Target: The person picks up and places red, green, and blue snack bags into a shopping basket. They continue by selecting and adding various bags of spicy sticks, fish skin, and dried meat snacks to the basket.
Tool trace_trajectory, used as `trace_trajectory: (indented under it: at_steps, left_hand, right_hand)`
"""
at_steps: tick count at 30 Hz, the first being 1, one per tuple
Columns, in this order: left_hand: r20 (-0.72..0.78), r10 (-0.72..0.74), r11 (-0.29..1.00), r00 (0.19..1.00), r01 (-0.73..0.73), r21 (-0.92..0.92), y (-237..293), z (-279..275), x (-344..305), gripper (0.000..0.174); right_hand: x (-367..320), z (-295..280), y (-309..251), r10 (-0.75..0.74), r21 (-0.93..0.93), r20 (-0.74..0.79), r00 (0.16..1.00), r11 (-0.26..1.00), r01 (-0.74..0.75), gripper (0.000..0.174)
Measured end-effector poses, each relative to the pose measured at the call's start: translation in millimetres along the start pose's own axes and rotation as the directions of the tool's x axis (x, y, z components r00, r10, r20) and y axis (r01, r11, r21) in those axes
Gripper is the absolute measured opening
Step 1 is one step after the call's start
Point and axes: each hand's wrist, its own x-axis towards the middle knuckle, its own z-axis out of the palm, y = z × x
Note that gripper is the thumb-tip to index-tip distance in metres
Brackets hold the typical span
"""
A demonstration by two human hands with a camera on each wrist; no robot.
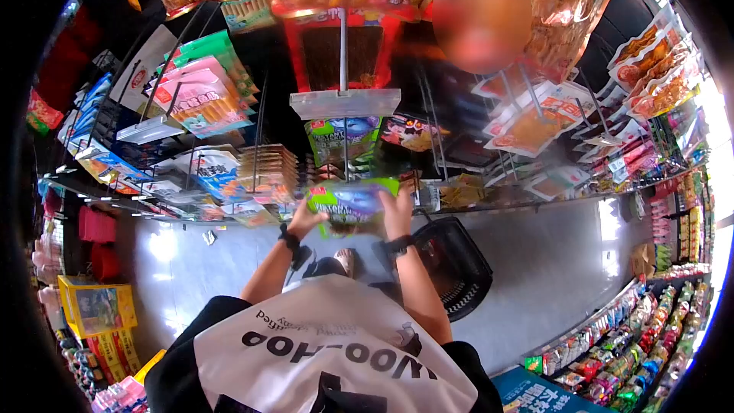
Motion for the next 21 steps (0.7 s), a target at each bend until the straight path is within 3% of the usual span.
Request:
trace_trajectory:
  at_steps: [5,8,9,11,14,17,19,21]
  left_hand:
    - [0.072,-0.041,0.996,0.997,0.046,-0.074,-11,14,-35,0.082]
    - [0.161,-0.004,0.956,0.987,-0.044,0.292,-10,35,-54,0.097]
    - [0.195,-0.007,0.907,0.981,-0.076,0.414,-13,42,-60,0.099]
    - [0.274,-0.023,0.797,0.961,-0.148,0.586,0,69,-71,0.1]
    - [0.129,-0.35,0.525,0.928,0.081,0.847,29,132,-92,0.101]
    - [0.199,-0.337,0.625,0.92,0.06,0.778,-10,174,-103,0.1]
    - [0.205,-0.312,0.48,0.928,-0.032,0.877,-20,220,-111,0.093]
    - [0.262,-0.346,0.553,0.901,-0.029,0.833,-21,260,-120,0.095]
  right_hand:
    - [-37,-18,4,0.009,0.092,-0.025,1.0,0.996,-0.007,0.024]
    - [-61,-46,13,0.134,0.297,-0.056,0.989,0.948,-0.112,0.019]
    - [-72,-58,-3,0.248,0.358,-0.065,0.966,0.91,-0.21,0.019]
    - [-86,-84,1,0.254,0.455,-0.096,0.962,0.871,-0.185,0.02]
    - [-114,-135,21,0.32,0.594,-0.132,0.938,0.783,-0.184,0.021]
    - [-146,-195,46,0.364,0.62,-0.201,0.909,0.766,-0.17,0.024]
    - [-166,-234,51,0.42,0.7,-0.231,0.878,0.698,-0.15,0.027]
    - [-182,-268,51,0.499,0.693,-0.313,0.808,0.702,-0.165,0.024]
